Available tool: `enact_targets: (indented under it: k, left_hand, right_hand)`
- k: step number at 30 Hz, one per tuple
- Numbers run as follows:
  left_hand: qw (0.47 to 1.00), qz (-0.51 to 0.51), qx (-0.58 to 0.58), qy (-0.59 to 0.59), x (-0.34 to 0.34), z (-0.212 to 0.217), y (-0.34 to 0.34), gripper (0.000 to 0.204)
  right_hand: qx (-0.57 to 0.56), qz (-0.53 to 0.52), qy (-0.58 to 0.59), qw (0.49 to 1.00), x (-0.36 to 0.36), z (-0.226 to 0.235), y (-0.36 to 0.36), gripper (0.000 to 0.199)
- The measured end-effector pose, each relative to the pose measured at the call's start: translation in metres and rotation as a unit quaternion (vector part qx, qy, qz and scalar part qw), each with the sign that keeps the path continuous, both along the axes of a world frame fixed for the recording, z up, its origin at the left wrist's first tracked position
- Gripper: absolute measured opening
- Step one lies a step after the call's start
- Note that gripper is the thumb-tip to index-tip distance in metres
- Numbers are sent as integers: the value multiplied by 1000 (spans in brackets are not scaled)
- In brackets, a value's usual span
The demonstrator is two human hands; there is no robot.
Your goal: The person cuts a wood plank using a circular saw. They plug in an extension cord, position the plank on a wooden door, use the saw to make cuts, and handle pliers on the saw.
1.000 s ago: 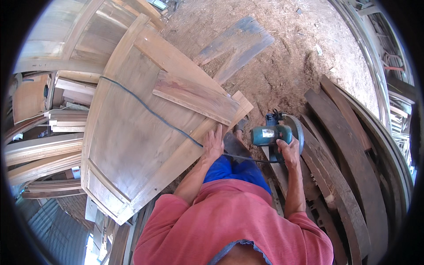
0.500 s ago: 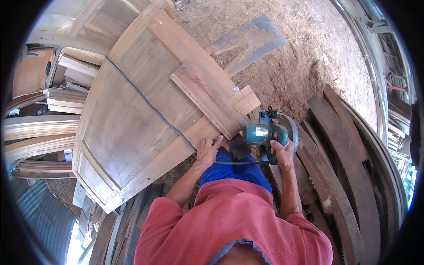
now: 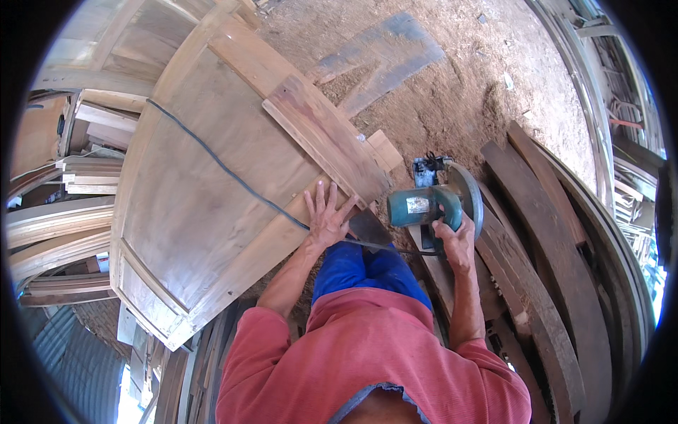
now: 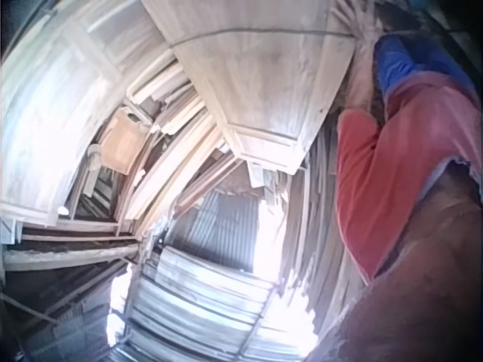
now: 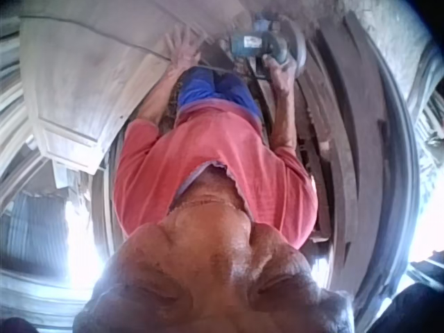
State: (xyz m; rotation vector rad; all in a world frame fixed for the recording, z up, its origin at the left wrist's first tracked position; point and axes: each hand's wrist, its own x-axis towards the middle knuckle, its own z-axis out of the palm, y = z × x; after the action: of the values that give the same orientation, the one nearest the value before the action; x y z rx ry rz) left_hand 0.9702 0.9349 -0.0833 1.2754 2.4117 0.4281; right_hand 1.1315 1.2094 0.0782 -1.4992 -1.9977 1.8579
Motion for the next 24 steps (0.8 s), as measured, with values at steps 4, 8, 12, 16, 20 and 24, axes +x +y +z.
enact_targets:
  k: [4, 8, 12, 16, 20, 24]
  left_hand:
    - [1000, 14, 2, -2, 1, -2, 4, 92]
    - [1000, 9, 13, -19, 0, 3, 1, 97]
    - [998, 43, 20, -30, 3, -4, -5, 99]
    - [999, 22, -7, -41, 2, 0, -2, 84]
    - [999, -27, 32, 0, 0, -2, -6, 63]
    - [1000, 0, 27, -2, -1, 9, -7, 54]
  right_hand:
    - [14, 15, -6, 1000, -2, 2, 7, 37]
    - [10, 17, -13, 1000, -10, 0, 10, 42]
    - [-13, -3, 8, 1000, -10, -5, 10, 37]
    - [-7, -7, 14, 1000, -11, -6, 14, 38]
    - [-2, 3, 20, 1000, -18, -5, 17, 39]
    - [10, 23, 14, 1000, -20, -6, 22, 41]
